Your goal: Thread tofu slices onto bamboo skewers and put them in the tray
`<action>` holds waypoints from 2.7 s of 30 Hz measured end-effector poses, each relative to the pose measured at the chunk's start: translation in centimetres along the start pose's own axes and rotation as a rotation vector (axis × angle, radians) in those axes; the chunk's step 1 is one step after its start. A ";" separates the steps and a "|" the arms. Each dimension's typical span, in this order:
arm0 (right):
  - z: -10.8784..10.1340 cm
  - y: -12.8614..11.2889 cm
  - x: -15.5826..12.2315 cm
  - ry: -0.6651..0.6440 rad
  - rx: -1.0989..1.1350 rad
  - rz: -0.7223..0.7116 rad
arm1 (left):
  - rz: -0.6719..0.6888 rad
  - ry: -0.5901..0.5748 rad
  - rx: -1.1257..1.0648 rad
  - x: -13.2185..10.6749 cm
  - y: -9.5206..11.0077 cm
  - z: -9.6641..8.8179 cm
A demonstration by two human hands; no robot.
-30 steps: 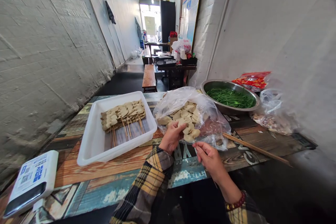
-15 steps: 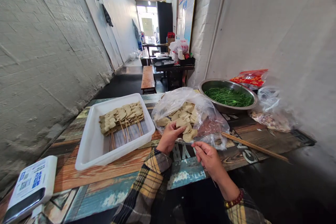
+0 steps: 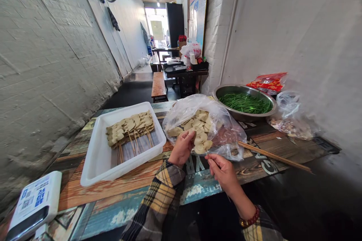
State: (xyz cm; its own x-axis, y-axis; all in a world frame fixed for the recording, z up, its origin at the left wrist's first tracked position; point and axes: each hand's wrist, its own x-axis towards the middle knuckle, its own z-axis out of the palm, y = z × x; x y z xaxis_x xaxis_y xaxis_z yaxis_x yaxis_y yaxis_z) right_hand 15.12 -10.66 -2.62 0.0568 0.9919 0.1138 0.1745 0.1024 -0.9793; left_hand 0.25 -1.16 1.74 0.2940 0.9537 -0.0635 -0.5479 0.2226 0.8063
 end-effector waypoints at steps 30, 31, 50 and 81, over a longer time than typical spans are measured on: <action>0.2 -0.1 -0.6 0.022 -0.174 -0.066 | 0.010 0.104 -0.058 -0.2 -0.4 0.8; 0.2 -0.1 -0.6 0.023 -0.179 -0.065 | 0.011 0.104 -0.054 -0.2 -0.4 0.8; 0.4 -0.1 -0.4 0.078 -0.109 -0.025 | -0.028 0.032 0.004 -0.4 -1.5 1.6; -1.8 -0.1 -1.1 0.272 0.354 0.115 | 0.300 0.405 0.228 1.1 0.4 -1.6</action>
State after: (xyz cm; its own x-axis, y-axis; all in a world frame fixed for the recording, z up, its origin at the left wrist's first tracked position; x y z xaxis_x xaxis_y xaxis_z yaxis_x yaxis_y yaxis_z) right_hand 16.77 -11.93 -2.33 0.3208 0.9471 -0.0057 -0.1920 0.0592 -0.9796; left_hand -0.92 0.27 1.03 -0.1982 0.9802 0.0035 -0.3650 -0.0771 0.9278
